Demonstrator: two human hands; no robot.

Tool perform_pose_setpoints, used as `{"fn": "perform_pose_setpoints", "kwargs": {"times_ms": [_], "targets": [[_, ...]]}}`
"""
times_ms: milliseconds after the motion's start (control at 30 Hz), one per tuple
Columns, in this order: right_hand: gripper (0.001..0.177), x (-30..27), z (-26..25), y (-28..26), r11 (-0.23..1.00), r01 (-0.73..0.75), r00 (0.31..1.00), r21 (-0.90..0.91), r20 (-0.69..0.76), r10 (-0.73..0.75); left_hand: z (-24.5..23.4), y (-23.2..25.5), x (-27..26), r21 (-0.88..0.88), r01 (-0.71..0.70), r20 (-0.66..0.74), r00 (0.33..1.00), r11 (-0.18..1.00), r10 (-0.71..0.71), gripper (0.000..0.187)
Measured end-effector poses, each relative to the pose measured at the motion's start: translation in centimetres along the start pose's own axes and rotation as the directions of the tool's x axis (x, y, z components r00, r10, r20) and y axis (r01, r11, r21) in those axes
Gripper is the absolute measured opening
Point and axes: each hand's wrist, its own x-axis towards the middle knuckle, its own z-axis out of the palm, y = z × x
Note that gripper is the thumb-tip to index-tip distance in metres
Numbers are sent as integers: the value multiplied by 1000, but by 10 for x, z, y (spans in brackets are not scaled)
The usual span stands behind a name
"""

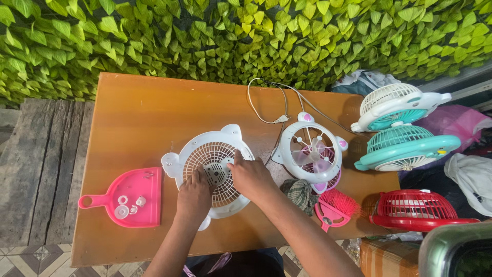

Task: The person disassembles a small white electric fan by removing screws and separating the front grille, then wipes the fan blade and grille with a cloth. The person reassembles the fan by placing the blade back into the housing and securing the front grille.

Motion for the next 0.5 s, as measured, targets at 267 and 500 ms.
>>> {"fn": "perform_pose_setpoints", "kwargs": {"times_ms": [267,500], "targets": [[16,4,12,7,996,56,998,-69,-34,-58,1,1,-1,2,19,57,998,1000,-19,81],[19,-17,-9,1,1000,12,975,3,-220,-11,-18,5,-11,-63,-140,-299,947,988,115,71]]}}
